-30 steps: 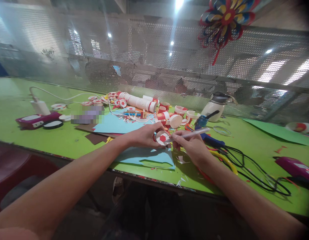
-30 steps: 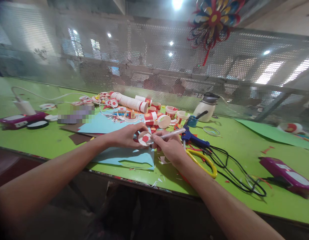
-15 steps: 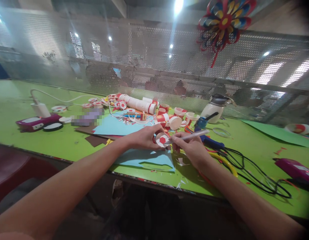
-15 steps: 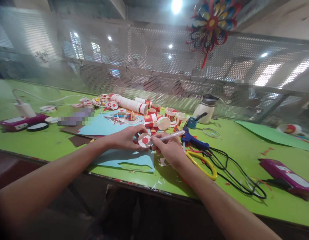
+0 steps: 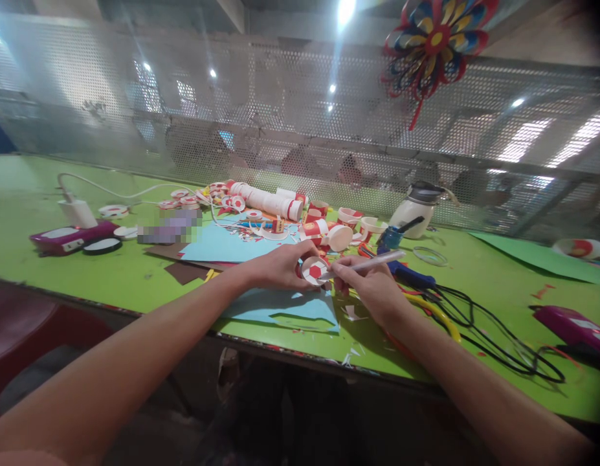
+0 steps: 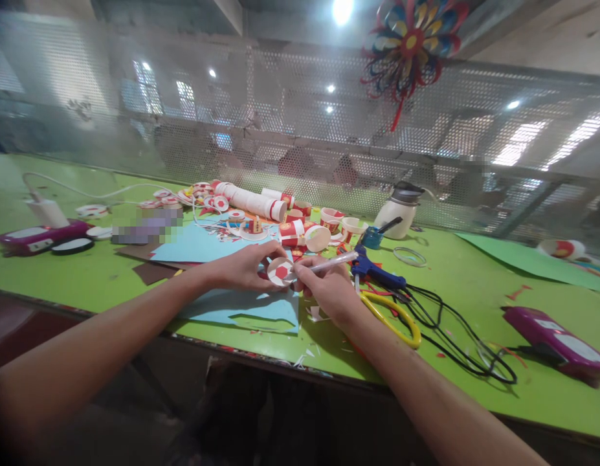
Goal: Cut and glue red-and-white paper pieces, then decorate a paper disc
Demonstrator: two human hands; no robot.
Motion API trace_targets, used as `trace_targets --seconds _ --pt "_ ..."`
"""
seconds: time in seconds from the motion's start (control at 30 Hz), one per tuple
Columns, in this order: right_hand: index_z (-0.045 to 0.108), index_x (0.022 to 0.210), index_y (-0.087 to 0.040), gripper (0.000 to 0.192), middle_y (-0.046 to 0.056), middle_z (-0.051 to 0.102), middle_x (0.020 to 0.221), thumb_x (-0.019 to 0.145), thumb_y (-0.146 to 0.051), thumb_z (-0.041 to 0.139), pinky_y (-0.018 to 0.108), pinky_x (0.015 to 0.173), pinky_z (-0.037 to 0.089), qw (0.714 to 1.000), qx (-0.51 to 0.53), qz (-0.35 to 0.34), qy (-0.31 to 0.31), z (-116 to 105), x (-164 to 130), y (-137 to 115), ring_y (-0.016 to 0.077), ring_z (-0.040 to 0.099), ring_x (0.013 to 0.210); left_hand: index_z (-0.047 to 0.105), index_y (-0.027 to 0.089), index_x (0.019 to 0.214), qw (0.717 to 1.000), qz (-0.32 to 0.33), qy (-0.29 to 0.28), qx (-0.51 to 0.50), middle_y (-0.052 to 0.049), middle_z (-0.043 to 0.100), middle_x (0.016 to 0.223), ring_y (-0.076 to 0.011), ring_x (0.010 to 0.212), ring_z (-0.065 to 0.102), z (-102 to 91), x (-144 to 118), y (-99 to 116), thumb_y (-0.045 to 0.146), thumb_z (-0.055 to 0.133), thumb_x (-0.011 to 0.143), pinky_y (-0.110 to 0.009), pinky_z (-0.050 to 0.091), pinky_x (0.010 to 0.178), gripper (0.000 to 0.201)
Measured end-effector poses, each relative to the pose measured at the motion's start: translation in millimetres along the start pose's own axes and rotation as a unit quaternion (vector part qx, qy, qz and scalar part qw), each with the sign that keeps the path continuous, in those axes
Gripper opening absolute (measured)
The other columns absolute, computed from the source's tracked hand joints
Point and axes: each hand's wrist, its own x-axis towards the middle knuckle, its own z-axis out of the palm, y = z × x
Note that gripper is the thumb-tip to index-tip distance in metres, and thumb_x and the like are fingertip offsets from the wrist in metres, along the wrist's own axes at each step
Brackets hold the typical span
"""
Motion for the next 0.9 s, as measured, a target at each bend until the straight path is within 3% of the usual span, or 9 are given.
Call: trace_targets --seconds 0.9 --pt "0.061 0.065 -0.017 0.019 -0.003 0.056 0.049 0.076 -0.033 0.059 0.024 0.047 0.040 1.000 0.011 0.017 -0.014 0.2 -0.4 -3.3 0.0087 0.047 0.045 0.053 0.018 0.106 0.999 -0.035 -0.012 -0.005 -0.007 0.065 0.095 -0.0184 0.079 0.060 -2.1 0.7 7.0 0.040 0.068 0.069 -0.030 0.046 0.068 0.046"
